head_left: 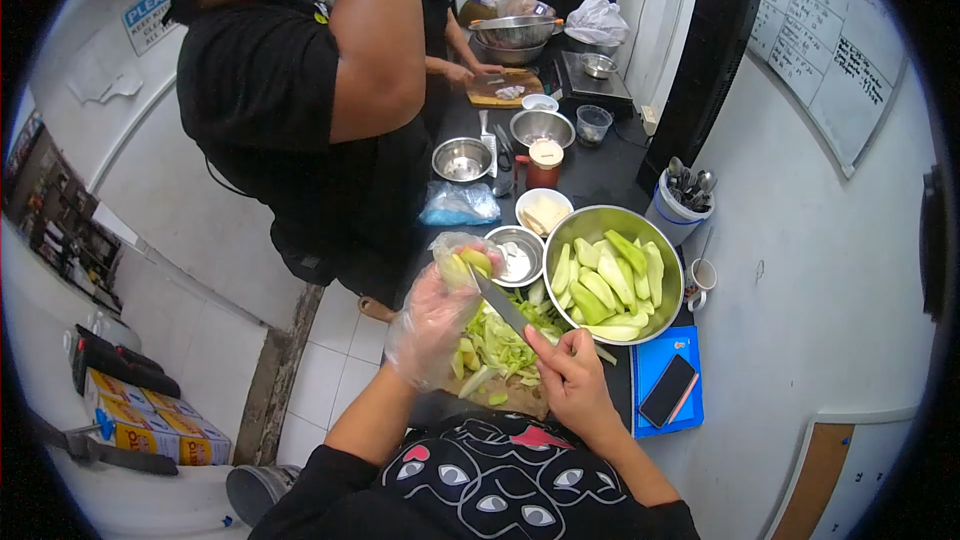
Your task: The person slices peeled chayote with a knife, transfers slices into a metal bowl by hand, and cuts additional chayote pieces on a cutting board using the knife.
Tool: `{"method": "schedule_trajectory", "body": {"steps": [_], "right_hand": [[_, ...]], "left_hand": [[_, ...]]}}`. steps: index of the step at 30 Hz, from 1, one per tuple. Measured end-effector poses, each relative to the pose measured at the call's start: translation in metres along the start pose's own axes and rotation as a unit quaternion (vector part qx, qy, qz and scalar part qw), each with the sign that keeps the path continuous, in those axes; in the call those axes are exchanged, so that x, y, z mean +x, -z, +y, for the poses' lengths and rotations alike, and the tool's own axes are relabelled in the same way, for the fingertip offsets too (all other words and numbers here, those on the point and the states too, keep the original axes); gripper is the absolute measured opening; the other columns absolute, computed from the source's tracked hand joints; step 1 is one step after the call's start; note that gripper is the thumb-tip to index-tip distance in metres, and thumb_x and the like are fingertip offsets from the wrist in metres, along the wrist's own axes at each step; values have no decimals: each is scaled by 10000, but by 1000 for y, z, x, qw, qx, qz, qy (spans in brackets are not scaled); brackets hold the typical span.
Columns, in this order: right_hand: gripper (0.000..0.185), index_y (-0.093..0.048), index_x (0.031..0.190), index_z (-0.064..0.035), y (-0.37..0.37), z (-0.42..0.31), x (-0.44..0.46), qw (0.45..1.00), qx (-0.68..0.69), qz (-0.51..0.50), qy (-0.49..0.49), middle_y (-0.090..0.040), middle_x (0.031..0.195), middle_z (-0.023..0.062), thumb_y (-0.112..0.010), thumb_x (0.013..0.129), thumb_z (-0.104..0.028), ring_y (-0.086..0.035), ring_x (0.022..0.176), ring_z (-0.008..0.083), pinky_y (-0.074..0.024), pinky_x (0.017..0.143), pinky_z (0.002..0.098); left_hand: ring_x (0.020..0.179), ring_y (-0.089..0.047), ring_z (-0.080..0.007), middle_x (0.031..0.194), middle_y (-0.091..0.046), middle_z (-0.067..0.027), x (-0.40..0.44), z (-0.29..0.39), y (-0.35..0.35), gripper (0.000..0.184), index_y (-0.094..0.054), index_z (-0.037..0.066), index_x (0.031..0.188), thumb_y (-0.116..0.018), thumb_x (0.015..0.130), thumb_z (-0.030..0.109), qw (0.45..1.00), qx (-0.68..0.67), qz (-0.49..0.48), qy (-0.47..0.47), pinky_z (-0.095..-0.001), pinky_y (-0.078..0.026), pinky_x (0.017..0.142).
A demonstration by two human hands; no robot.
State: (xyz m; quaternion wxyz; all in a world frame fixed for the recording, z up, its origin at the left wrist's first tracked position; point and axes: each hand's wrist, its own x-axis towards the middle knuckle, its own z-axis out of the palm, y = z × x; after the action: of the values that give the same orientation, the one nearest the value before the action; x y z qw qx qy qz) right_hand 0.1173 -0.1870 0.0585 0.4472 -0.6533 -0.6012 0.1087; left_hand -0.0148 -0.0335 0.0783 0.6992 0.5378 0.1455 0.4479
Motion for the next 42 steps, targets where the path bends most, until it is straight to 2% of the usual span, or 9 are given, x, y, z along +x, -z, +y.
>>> {"method": "schedule_trajectory", "body": {"steps": [6,8,10,13,27,31,33,39,42], "right_hand": [[458,-562,1299,-140,-2,16,-2,1000,23,-6,-19,-458,796,115,-581,859,-17,-500,624,192,-444,578,317],[454,-528,1329,-118,3,17,-6,986,118,-34,-110,-523,842,117,-544,889,-5,-515,571,160,-450,551,303],[457,-489,1356,-104,11,6,-3,974,168,-50,-143,-568,917,118,-506,912,2,-511,524,124,-449,519,274],[465,-454,1382,-103,12,7,-3,966,197,-60,-154,-600,993,113,-469,931,10,-511,494,88,-447,487,243],[477,-465,1373,-89,7,15,-5,984,141,-53,-92,-520,810,68,-474,911,31,-509,516,121,-441,496,242],[493,-480,1354,-78,8,13,-4,990,106,-43,-86,-544,780,149,-531,875,28,-553,668,252,-460,664,286],[493,-483,1349,-74,10,9,-3,990,104,-45,-89,-546,781,157,-534,870,29,-554,686,265,-460,680,288],[471,-461,1379,-93,8,12,-2,990,123,-42,-57,-508,770,29,-455,924,32,-473,453,70,-402,421,222],[472,-461,1373,-81,8,10,-1,989,120,-49,-76,-537,803,85,-477,913,25,-512,551,140,-424,526,246]], "left_hand": [[1084,-550,-170,1157,-570,-80,4,-15,4,356,-516,9,1207,-514,955,262,982,-156,5,109,-317,-423,962],[1075,-555,-183,1152,-571,-70,4,-17,21,373,-513,10,1215,-502,954,277,967,242,-61,-51,-325,-431,954],[1047,-568,-227,1121,-589,-95,3,-23,24,345,-540,4,1184,-538,905,207,971,231,-36,-40,-341,-441,930],[1024,-579,-265,1092,-607,-127,4,-30,16,325,-564,1,1154,-581,853,120,976,-159,61,134,-359,-450,906],[1024,-585,-214,1132,-596,-131,8,-13,9,269,-565,-20,1145,-516,880,-20,938,-306,27,160,-332,-456,908],[1028,-590,-256,1107,-613,-139,8,-22,18,280,-582,-8,1120,-570,841,17,990,135,-28,-41,-348,-454,901],[1058,-574,-269,1117,-615,-130,8,-5,25,288,-582,2,1111,-597,845,112,850,470,-105,-214,-352,-422,940],[941,-589,-347,1011,-629,-171,6,17,12,338,-603,-14,1072,-651,737,-31,829,496,-93,-239,-396,-475,820],[919,-595,-315,978,-623,-155,4,10,13,338,-593,-14,1083,-644,750,-34,852,469,-73,-222,-371,-474,807]]}}
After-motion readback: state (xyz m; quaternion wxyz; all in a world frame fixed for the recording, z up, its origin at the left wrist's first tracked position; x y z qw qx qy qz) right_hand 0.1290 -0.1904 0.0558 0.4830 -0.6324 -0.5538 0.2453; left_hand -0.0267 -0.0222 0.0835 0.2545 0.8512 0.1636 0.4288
